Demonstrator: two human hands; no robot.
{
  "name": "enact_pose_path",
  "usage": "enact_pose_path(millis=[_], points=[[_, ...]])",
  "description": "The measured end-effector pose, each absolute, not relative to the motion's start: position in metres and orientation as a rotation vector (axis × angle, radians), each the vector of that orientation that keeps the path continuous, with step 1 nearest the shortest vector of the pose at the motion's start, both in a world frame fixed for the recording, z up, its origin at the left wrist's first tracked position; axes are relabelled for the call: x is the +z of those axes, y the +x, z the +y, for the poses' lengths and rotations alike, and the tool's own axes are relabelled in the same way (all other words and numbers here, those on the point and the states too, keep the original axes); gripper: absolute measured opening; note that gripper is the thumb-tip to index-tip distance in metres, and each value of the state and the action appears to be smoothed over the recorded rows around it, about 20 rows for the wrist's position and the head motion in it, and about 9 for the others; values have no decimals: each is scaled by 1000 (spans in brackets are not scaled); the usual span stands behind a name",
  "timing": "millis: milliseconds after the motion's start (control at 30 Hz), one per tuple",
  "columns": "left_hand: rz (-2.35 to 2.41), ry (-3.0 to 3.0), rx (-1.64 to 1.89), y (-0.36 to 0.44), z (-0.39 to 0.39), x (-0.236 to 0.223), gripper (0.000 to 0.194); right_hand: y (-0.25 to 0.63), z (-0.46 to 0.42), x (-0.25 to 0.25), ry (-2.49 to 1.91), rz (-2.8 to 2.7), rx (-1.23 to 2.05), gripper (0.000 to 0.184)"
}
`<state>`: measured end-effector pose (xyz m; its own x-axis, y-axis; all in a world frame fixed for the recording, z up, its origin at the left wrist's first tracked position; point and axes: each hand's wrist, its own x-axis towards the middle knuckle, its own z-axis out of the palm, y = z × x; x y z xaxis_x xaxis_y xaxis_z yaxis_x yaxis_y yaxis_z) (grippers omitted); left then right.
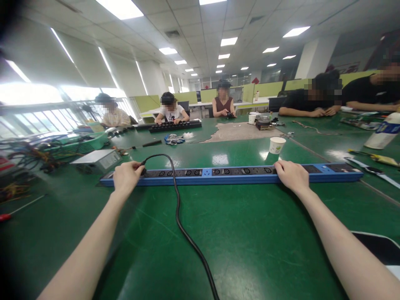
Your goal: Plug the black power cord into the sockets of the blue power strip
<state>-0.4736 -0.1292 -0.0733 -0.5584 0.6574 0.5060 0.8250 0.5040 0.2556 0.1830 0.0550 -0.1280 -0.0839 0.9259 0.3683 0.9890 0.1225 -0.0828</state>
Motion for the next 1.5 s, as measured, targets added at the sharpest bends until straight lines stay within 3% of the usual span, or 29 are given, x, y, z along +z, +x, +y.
enact_pose_path(millis=[600, 1133, 1500], points=[[-2596, -1265, -574, -480, -112, -69, 36, 182, 56, -128, -1861, -2046, -280, 59], [-2576, -1186, -813, -481, -121, -84, 32, 183, 54, -127, -1818, -2070, -277, 57], [-2501, -1214, -595, -464, -118, -84, 37, 183, 52, -124, -1843, -2071, -258, 57]])
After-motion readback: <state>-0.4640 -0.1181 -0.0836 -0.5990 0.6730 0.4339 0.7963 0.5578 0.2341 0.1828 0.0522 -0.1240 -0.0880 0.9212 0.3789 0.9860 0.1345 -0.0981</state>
